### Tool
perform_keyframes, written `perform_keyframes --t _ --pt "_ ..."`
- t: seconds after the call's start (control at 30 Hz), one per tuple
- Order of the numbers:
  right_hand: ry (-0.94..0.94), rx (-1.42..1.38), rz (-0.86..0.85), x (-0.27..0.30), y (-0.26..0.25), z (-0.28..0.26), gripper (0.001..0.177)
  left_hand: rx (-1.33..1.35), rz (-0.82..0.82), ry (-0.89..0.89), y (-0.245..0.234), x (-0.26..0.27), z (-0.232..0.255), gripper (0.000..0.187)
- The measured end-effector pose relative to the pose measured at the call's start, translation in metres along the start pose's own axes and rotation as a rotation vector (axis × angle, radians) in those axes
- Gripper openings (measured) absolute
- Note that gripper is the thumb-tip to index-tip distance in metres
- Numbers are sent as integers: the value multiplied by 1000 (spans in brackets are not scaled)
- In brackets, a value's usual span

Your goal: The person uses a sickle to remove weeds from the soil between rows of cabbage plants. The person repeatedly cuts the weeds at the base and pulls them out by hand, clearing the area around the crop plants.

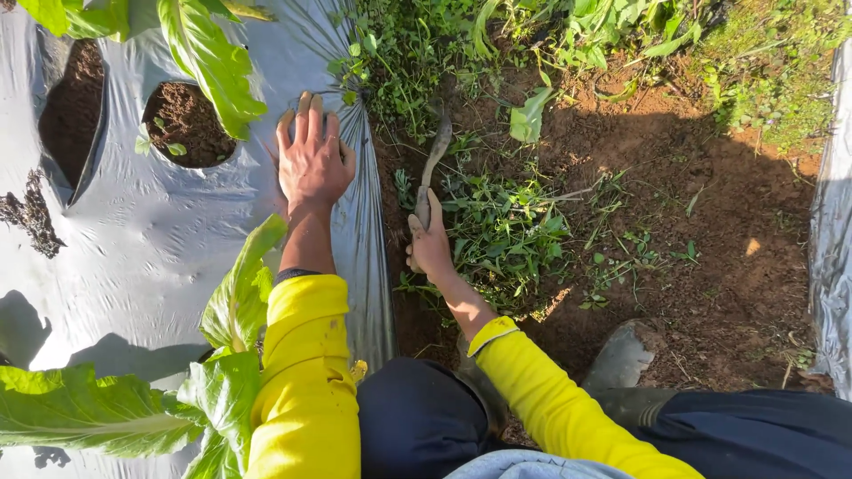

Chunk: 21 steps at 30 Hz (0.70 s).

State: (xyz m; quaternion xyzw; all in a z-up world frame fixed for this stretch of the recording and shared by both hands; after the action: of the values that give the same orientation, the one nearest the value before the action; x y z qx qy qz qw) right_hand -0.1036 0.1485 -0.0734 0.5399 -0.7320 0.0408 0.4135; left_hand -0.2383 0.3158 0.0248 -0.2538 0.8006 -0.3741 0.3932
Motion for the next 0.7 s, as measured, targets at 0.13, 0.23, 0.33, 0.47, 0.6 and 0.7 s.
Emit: perform_keyframes --t 0.13,0.23,0.33,0.47,0.6,0.7 --pt "-55 1 -5 -59 -7 9 62 -19 0 -2 3 6 0 38" --pt "21 76 95 -66 1 -6 72 35 -188 40 19 9 -3 43" --pt "25 48 90 -35 -1 16 72 4 -180 37 16 5 -2 42" --pt "97 -19 52 1 -6 28 73 -2 -136 34 7 3 -4 41" --pt "100 101 132 -42 -4 -10 72 10 -169 46 16 9 -3 45" --pt "-36 134 92 -77 2 -8 74 21 -170 40 18 11 -3 45"
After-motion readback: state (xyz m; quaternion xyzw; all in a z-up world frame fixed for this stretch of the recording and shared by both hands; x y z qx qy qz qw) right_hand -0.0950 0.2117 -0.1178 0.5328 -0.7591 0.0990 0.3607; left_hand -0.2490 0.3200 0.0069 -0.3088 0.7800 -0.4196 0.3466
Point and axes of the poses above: each hand's wrist, its own x-axis away from the middle knuckle, its own y-axis out of the palm, z = x × y, the point moved 4 cm from there along -x, towards the middle knuckle, and after that the axes turned 15 degrees about -x, right-handed, at the moved point
